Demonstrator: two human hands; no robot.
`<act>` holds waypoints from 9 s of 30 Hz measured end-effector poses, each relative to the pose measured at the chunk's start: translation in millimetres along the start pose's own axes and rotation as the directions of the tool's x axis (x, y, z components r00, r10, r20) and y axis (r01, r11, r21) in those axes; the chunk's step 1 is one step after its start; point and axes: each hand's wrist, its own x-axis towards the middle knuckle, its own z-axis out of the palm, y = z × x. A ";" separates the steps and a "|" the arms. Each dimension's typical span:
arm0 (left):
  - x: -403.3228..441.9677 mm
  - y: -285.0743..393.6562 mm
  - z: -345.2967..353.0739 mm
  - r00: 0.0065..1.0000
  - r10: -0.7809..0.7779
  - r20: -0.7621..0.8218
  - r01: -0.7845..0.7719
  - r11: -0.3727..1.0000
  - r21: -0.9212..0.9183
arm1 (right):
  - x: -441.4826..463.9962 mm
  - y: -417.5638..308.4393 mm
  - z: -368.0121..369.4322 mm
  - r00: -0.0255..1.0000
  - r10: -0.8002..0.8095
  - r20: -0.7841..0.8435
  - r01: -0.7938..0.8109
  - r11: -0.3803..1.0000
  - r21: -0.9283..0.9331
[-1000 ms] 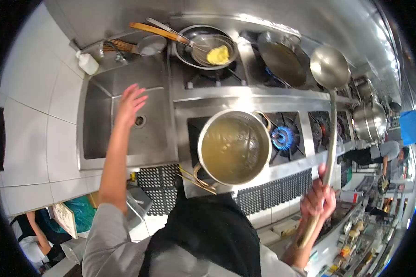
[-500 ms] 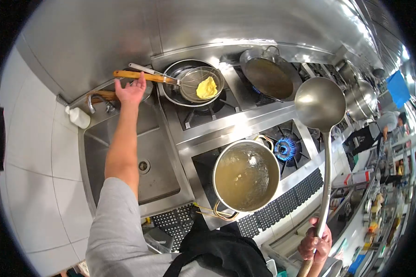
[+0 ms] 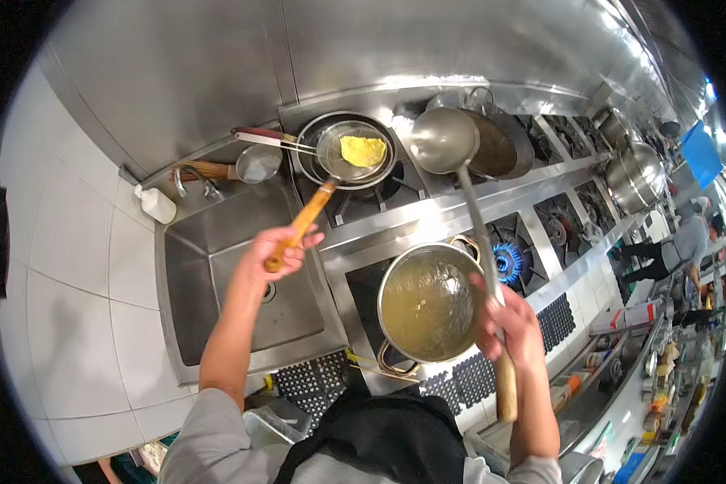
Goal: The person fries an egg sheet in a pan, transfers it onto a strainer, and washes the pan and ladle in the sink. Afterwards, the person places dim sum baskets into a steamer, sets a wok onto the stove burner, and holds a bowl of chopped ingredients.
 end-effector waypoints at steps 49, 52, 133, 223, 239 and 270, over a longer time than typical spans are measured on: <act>-7.4 -1.9 -0.8 0.982 0.190 0.012 -0.185 0.965 -0.183 | 130.2 17.6 9.4 0.812 0.057 0.581 -0.435 0.724 0.536; -39.8 -6.8 -18.4 0.961 0.247 -0.127 -0.247 0.969 0.015 | 79.3 16.9 -36.2 0.862 -0.001 0.507 -0.337 0.746 0.575; 700.2 -783.9 492.0 0.701 -0.669 -0.248 -0.087 -0.425 0.901 | -427.2 32.5 -1089.1 0.012 -0.006 -1.000 -0.911 0.412 -0.013; 1085.6 -1536.3 269.9 0.655 -0.626 -0.423 0.377 -0.214 0.901 | -288.1 58.4 -1209.3 -0.329 0.075 -0.941 -0.865 0.376 0.333; 1013.2 -1526.5 254.3 0.713 -0.641 -0.285 0.207 -0.196 0.958 | -220.8 67.5 -1283.7 0.199 -0.174 -0.965 -0.979 0.016 -0.204; 918.6 -971.6 493.2 0.784 -0.605 -0.137 0.324 0.211 0.922 | -178.6 -19.5 -1166.7 0.256 -0.261 -0.931 -0.346 0.874 -0.340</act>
